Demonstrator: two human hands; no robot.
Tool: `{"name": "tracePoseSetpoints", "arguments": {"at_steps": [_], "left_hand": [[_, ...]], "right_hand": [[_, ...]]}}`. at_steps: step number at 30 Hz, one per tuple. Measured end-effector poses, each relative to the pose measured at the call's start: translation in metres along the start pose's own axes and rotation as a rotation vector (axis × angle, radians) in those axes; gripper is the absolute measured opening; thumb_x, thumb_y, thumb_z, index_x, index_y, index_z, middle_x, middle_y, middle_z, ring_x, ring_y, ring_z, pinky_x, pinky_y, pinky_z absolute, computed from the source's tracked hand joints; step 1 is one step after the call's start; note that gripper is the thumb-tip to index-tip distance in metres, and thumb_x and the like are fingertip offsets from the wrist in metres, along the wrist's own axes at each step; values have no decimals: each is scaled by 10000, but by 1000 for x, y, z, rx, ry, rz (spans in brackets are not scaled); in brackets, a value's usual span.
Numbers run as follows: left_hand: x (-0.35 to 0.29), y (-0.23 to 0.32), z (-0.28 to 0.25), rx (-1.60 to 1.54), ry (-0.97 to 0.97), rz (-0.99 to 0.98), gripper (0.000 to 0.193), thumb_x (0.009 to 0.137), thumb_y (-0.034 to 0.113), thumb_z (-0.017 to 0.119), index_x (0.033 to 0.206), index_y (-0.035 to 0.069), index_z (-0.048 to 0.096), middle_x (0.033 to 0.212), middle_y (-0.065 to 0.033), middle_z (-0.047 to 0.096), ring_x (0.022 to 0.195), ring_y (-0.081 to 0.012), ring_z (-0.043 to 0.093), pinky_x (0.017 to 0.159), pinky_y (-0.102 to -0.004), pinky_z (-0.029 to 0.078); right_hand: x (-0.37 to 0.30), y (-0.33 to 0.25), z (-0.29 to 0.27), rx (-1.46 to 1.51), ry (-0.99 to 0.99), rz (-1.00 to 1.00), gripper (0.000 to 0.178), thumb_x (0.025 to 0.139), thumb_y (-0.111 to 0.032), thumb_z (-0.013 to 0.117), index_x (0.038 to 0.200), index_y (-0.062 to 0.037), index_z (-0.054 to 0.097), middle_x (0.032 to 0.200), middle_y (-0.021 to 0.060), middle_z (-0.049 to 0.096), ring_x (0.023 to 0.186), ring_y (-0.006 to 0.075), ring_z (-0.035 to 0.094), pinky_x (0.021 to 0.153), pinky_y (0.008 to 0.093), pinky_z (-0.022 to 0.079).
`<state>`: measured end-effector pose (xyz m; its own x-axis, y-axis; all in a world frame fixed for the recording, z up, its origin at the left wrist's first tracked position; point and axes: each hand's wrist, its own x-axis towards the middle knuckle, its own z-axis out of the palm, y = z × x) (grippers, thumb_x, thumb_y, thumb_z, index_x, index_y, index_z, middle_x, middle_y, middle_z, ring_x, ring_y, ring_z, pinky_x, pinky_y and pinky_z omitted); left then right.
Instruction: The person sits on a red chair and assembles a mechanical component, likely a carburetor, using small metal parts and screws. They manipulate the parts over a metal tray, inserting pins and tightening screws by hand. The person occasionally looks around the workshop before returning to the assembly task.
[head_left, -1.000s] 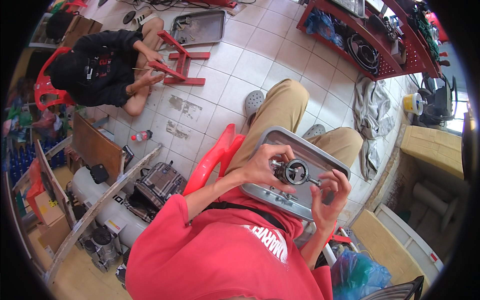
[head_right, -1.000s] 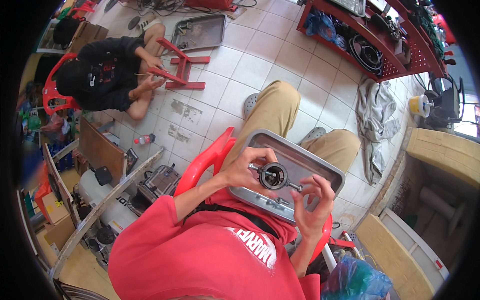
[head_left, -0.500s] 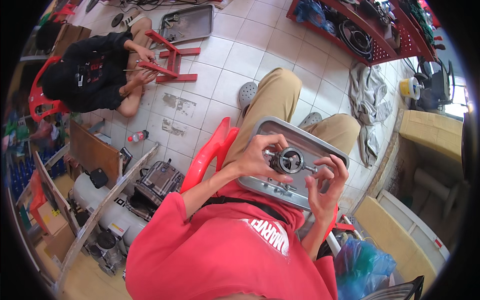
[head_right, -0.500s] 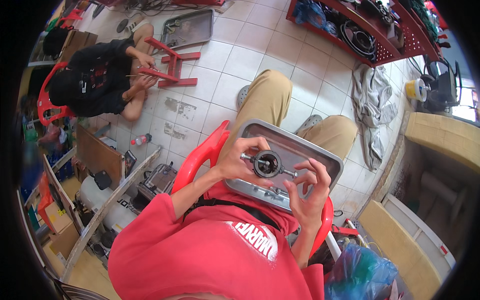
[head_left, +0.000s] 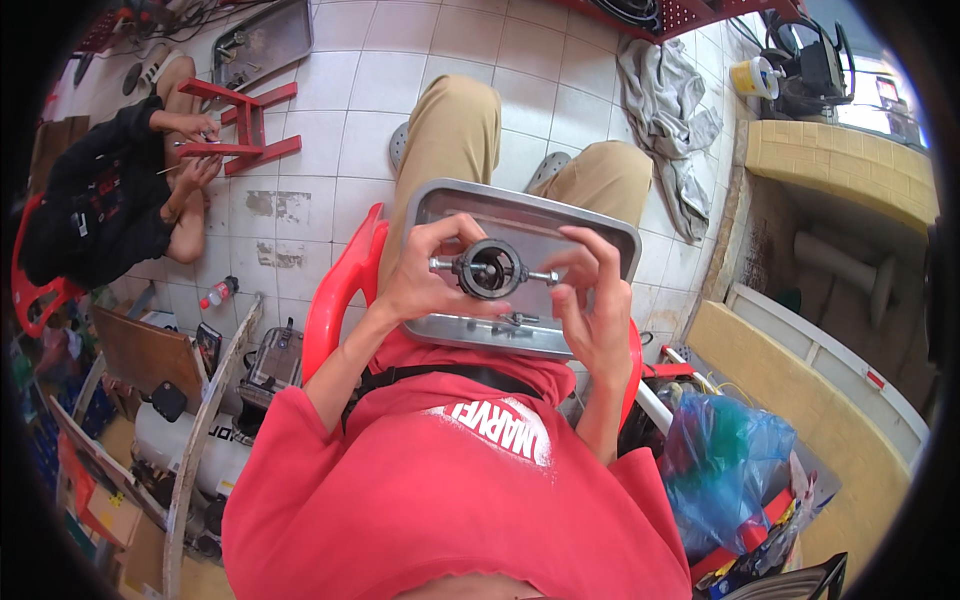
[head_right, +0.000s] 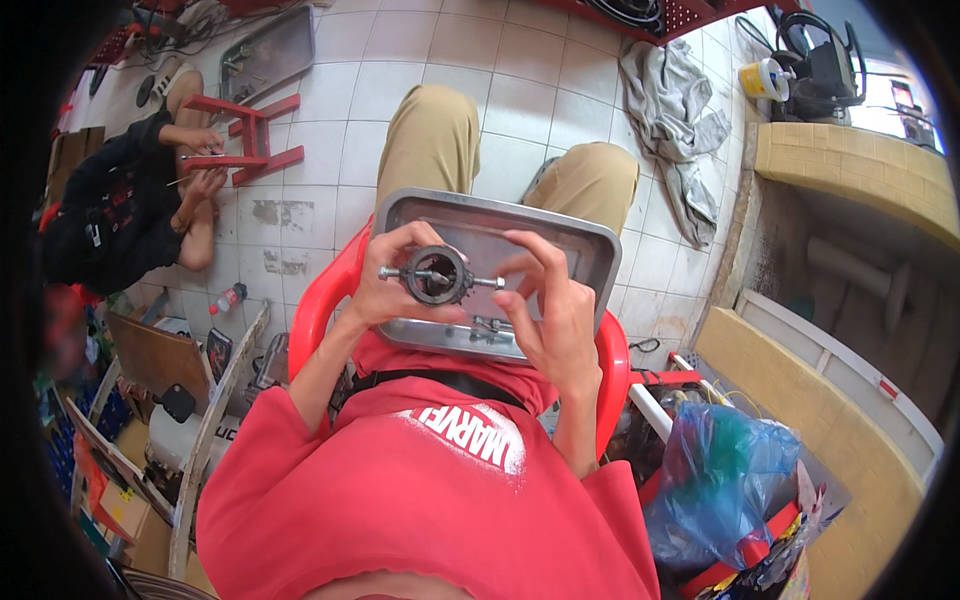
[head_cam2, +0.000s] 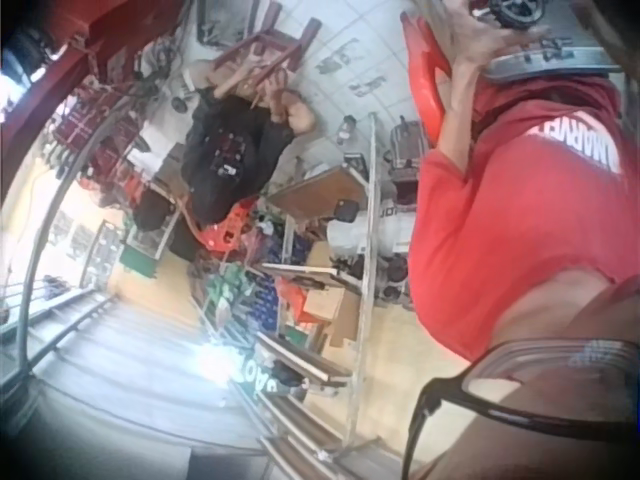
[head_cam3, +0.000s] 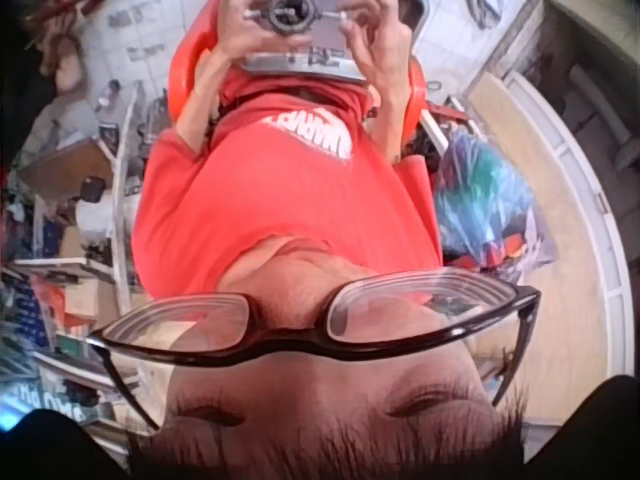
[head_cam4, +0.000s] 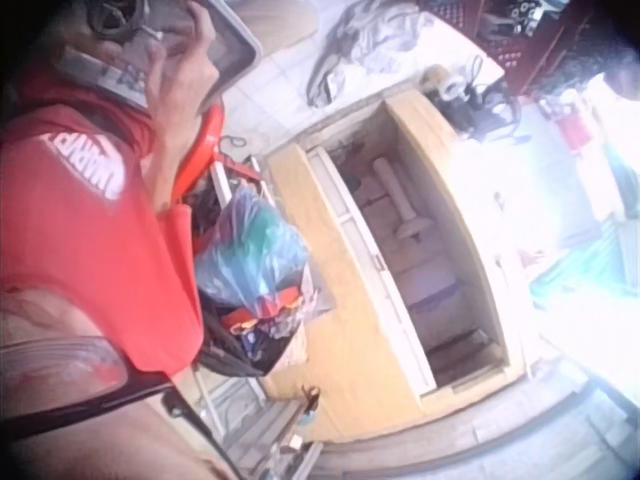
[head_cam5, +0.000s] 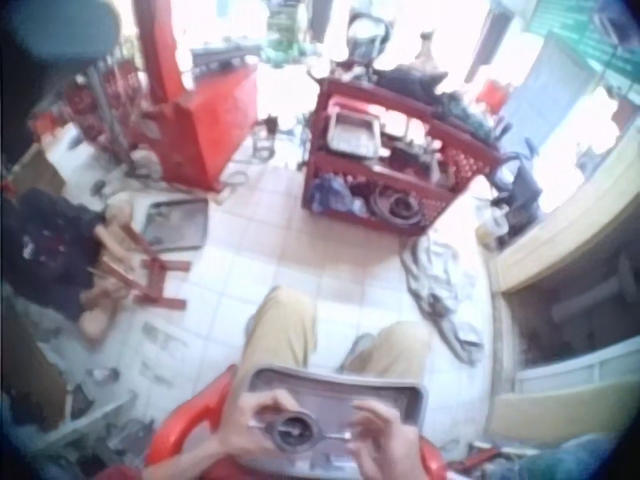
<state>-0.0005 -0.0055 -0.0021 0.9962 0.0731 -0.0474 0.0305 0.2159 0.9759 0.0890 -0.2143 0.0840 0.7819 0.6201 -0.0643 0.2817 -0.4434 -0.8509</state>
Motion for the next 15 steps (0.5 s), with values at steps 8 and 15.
{"name": "tracePoseSetpoints", "arguments": {"at_steps": [8, 15], "left_hand": [[-2, 1, -2, 57, -23, -30, 533, 565, 83, 1011, 948, 57, 642, 1010, -66, 701, 974, -148, 695, 859, -306, 563], [-2, 1, 0, 12, -26, 0, 535, 563, 86, 1011, 955, 55, 648, 1013, -67, 704, 960, -142, 688, 852, -301, 560]], "right_hand": [[-3, 4, 3, 72, 30, -79, 513, 953, -9, 671, 1400, -39, 421, 886, 97, 680, 624, 112, 583, 606, 266, 469], [-4, 4, 5, 168, -5, -56, 566, 910, -123, 765, 1388, -50, 471, 875, 84, 707, 646, 147, 640, 614, 273, 464]]}}
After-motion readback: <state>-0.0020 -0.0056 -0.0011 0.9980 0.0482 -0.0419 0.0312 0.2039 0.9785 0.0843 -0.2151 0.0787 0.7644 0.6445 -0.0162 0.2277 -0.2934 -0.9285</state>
